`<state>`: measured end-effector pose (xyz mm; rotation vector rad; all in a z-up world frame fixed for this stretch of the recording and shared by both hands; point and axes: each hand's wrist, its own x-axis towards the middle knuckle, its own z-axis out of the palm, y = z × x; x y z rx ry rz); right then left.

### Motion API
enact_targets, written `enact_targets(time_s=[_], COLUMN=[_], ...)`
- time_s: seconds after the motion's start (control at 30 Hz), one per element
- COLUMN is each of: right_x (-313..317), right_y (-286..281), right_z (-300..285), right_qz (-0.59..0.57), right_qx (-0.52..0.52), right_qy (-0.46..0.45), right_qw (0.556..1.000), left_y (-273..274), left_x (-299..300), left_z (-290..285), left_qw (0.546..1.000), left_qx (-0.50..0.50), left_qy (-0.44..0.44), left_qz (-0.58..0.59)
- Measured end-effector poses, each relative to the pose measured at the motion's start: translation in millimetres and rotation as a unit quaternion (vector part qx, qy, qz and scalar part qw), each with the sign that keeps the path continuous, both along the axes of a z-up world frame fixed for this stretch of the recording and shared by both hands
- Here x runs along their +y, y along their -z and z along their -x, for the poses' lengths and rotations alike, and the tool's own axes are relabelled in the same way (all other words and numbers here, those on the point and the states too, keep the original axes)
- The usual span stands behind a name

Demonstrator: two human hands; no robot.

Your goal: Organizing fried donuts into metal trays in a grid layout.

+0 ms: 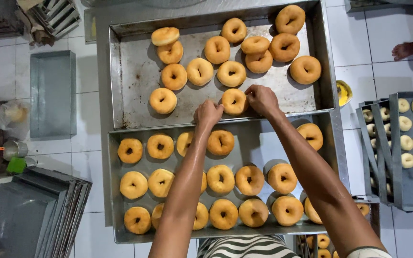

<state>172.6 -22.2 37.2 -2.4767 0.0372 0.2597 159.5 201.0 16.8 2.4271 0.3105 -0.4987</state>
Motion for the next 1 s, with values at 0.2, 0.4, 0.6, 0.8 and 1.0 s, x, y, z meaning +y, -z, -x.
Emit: enact_targets(time_s=[0.2,0.4,0.6,0.8,1.0], right_x=[2,-1,-20,-42,-84], right_y=[11,-8,-13,-71,-13], right_z=[0,2,17,78,136], right_qz=[-0.004,-0.063,-0.208,-0.329,-0.385], right_qx=[-0.007,0.012,-0.028,-0.025,0.051], right_qy=[-0.018,0.007,0.041,0.050,0.061], right_qw=[1.000,0.998,0.977,0.942,0.919], left_y=[6,8,-80,-98,-70], left_x=[-2,-4,-17,-36,-58], left_z=[4,1,25,82,143], left_qw=[1.000,0.999,0.989,0.960,0.965], left_qx=[0.015,-0.015,-0.112,-0.213,-0.129], left_qy=[-0.015,-0.022,-0.047,-0.049,-0.052], left_qz=[0.022,0.034,0.085,0.173,0.220])
